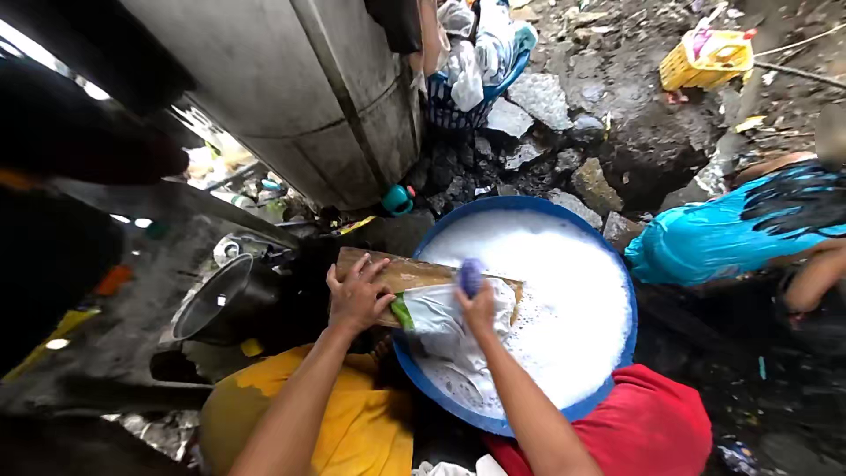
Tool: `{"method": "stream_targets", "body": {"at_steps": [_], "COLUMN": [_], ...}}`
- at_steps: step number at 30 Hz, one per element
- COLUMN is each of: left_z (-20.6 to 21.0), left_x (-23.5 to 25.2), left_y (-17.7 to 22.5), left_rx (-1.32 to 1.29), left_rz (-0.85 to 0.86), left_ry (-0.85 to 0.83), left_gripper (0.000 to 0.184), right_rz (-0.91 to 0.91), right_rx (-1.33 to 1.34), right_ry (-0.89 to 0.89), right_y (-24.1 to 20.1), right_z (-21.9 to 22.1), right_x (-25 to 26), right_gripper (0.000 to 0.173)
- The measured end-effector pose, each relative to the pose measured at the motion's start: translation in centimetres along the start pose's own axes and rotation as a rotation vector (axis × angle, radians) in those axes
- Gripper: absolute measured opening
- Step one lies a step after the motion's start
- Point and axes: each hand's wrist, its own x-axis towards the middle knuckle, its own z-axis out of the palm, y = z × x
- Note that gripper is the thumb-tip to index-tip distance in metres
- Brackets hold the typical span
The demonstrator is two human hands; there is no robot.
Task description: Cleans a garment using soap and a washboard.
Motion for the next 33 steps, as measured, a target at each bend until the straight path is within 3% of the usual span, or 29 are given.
{"method": "stream_targets", "body": {"at_steps": [2,4,7,9,10,12,14,16,18,20,22,23,25,27,29,31,33], "left_z": [0.0,-0.2,-0.4,-0.1,0.2,0.4,0.6,0.3,0.3,0.1,0.2,0.4,0.7,1.1,1.1,0.8,0.7], "left_x": [0.1,0.1,0.2,-0.2,-0.3,-0.2,-0.3,0.0,-0.1,0.1,-0.3,-0.4,-0.1,-0.3,-0.2,0.0,0.2], "left_y": [-0.1,0.0,0.2,0.0,-0.2,-0.4,-0.2,-0.2,0.0,-0.1,-0.3,-0.4,-0.7,-0.7,-0.7,-0.5,-0.3], "left_rx": [0.0,-0.005,-0.005,0.002,0.009,0.005,0.007,0.023,0.027,0.029,0.01,0.01,0.016,0.018,0.032,0.04,0.04], "left_rz": [0.005,-0.004,-0.003,0.004,0.016,0.044,0.039,0.032,0.025,0.014,0.006,0.019,0.049,0.057,0.065,0.054,0.038], "left_ry": [0.006,0.007,0.007,0.027,0.043,0.067,0.063,0.065,0.053,0.041,0.037,0.053,0.093,0.104,0.121,0.109,0.086], "left_gripper": [0.018,0.017,0.013,0.012,0.012,0.013,0.014,0.014,0.014,0.012,0.021,0.021,0.015,0.017,0.016,0.016,0.015], "right_rz": [0.175,0.278,0.006,-0.219,-0.262,-0.173,0.051,0.284,0.255,0.025,-0.176,-0.198,-0.156,0.048,0.314,0.342,0.097], "right_rx": [-0.03,0.022,0.147,0.1,0.067,0.027,-0.021,-0.03,0.063,0.137,0.107,0.081,0.047,0.001,-0.054,0.014,0.108], "right_ry": [0.108,0.121,0.041,-0.093,-0.111,-0.034,0.123,0.182,0.156,0.038,-0.125,-0.158,-0.057,0.113,0.197,0.178,0.09], "right_y": [4.0,2.2,-6.7,-10.0,-9.2,-4.0,3.5,5.9,1.7,-5.8,-9.7,-9.1,-3.6,3.7,6.8,3.4,-3.1], "right_z": [-2.5,-3.3,1.4,4.7,4.9,2.6,-0.9,-3.5,-2.6,1.5,4.7,4.8,3.1,-0.1,-3.1,-3.1,0.4], "right_x": [2.7,3.3,-1.1,-4.7,-4.9,-2.6,0.7,3.0,1.6,-2.7,-6.6,-6.9,-4.7,-1.8,0.5,0.3,-2.7], "right_gripper": [0.071,0.075,0.065,0.061,0.06,0.063,0.067,0.072,0.069,0.061,0.063,0.065,0.062,0.067,0.071,0.07,0.062]}}
